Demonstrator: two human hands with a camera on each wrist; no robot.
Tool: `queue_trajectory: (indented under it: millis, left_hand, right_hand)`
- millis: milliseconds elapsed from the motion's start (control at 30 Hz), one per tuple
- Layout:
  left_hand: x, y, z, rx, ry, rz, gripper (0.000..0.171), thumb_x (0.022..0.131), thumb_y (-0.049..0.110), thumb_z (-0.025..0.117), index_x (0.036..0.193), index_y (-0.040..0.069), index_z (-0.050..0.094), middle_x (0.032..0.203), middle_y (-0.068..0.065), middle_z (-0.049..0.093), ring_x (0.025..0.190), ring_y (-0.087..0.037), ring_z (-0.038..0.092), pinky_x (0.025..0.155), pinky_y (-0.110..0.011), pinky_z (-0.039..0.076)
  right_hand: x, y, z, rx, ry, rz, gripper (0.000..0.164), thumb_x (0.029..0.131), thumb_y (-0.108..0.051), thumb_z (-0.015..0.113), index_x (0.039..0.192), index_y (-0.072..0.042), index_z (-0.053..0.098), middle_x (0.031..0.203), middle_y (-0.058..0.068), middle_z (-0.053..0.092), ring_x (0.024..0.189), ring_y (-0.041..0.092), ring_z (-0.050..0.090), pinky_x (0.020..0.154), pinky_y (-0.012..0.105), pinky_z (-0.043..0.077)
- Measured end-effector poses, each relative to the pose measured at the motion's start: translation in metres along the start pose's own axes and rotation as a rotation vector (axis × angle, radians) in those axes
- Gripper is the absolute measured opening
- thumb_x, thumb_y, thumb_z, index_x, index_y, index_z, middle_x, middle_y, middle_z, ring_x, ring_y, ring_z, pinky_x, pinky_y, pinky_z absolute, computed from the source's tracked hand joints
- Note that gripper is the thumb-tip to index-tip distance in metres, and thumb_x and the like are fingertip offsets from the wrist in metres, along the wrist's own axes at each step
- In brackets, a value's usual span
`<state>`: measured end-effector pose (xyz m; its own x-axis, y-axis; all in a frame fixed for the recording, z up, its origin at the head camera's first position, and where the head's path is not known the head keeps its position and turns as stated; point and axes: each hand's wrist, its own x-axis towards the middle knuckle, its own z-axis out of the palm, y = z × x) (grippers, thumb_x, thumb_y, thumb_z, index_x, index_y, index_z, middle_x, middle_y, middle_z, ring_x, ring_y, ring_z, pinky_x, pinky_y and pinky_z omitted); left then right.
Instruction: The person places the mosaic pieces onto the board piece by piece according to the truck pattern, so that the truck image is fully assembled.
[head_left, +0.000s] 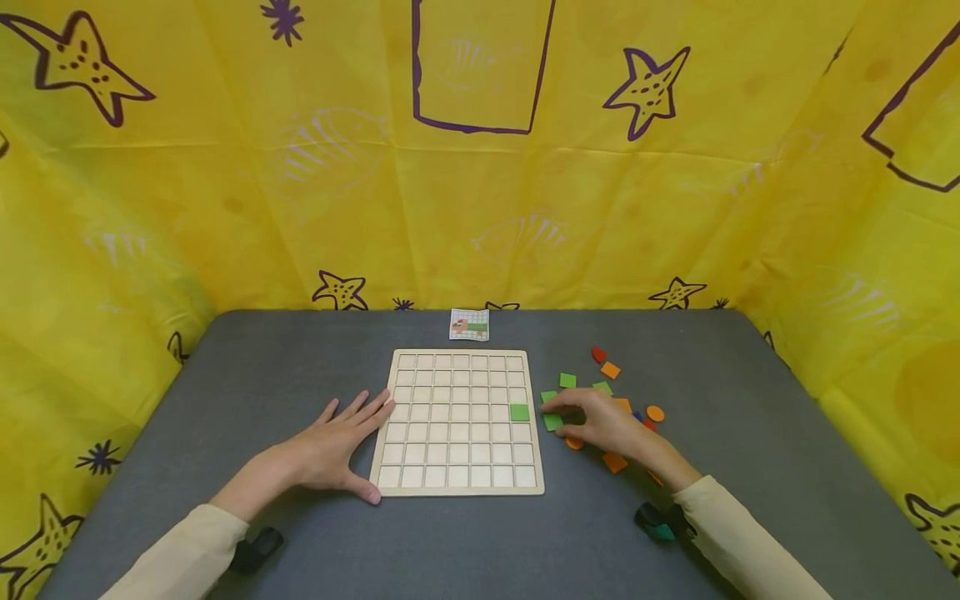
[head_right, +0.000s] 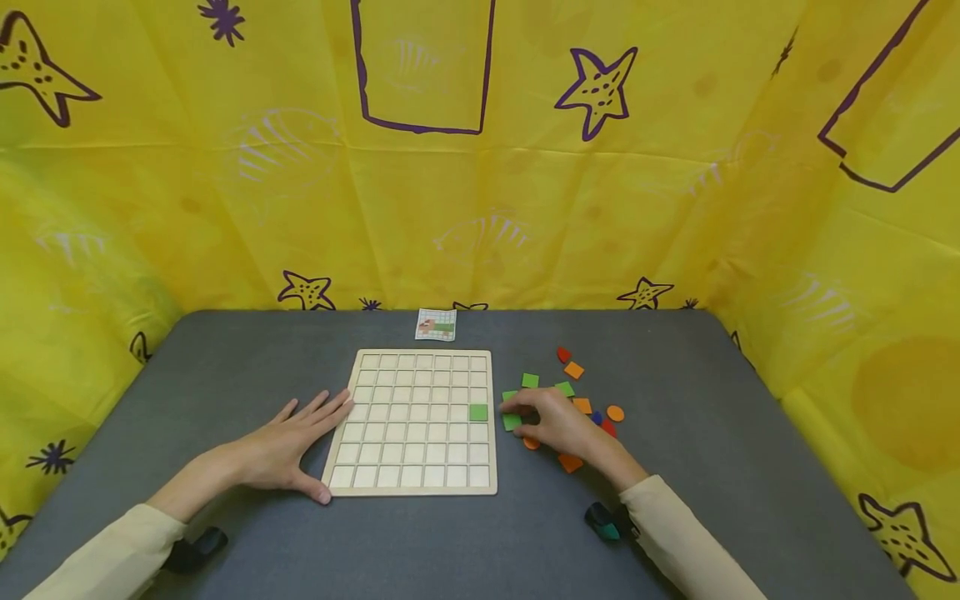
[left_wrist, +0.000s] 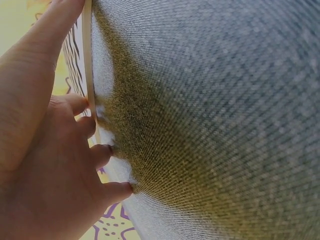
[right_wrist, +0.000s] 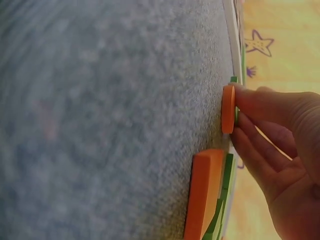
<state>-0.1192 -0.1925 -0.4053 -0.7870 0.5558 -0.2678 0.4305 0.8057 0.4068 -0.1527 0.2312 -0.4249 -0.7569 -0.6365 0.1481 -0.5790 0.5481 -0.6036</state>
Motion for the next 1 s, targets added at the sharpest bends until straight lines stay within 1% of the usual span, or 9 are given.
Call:
queue_trajectory:
  millis: [200,433,633,1000]
  left_hand:
    - [-0.001,0.0,0.0,0.002,0.009,0.006,0.128,0.061,0.072,0.076,0.158,0.01,0.018,0.165,-0.009,0.007,0.148,-0.041,0.007,0.11,-0.07,0.003]
    - [-0.002,0.001,0.0,-0.003,0.01,0.008,0.127,0.062,0.071,0.076,0.157,0.01,0.018,0.165,-0.01,0.008,0.148,-0.041,0.007,0.11,-0.07,0.003]
    - [-0.001,0.001,0.0,-0.002,0.007,0.006,0.127,0.062,0.071,0.076,0.157,0.01,0.018,0.165,-0.01,0.008,0.148,-0.041,0.006,0.11,-0.07,0.003]
    - [0.0,0.0,0.0,-0.007,-0.004,-0.001,0.128,0.062,0.071,0.076,0.158,0.011,0.017,0.165,-0.009,0.007,0.148,-0.041,0.006,0.109,-0.07,0.002]
  right_hand:
    - [0.002,-0.001,0.001,-0.014,-0.001,0.005,0.035,0.081,-0.004,0.078,0.115,-0.008,0.071,0.111,0.002,0.071,0.099,0.016,0.066,0.085,0.035,0.055]
    - [0.001,-0.002,0.001,0.026,0.007,0.002,0.035,0.082,-0.003,0.078,0.116,-0.006,0.071,0.111,0.004,0.071,0.1,0.018,0.068,0.085,0.035,0.056]
    - [0.002,-0.005,0.0,0.026,0.02,-0.005,0.034,0.081,-0.003,0.078,0.114,-0.004,0.071,0.109,0.006,0.072,0.099,0.019,0.069,0.083,0.035,0.056]
    - [0.003,-0.014,-0.004,0.018,0.057,-0.015,0.032,0.081,-0.003,0.079,0.112,-0.003,0.072,0.107,0.005,0.072,0.095,0.018,0.069,0.081,0.038,0.057]
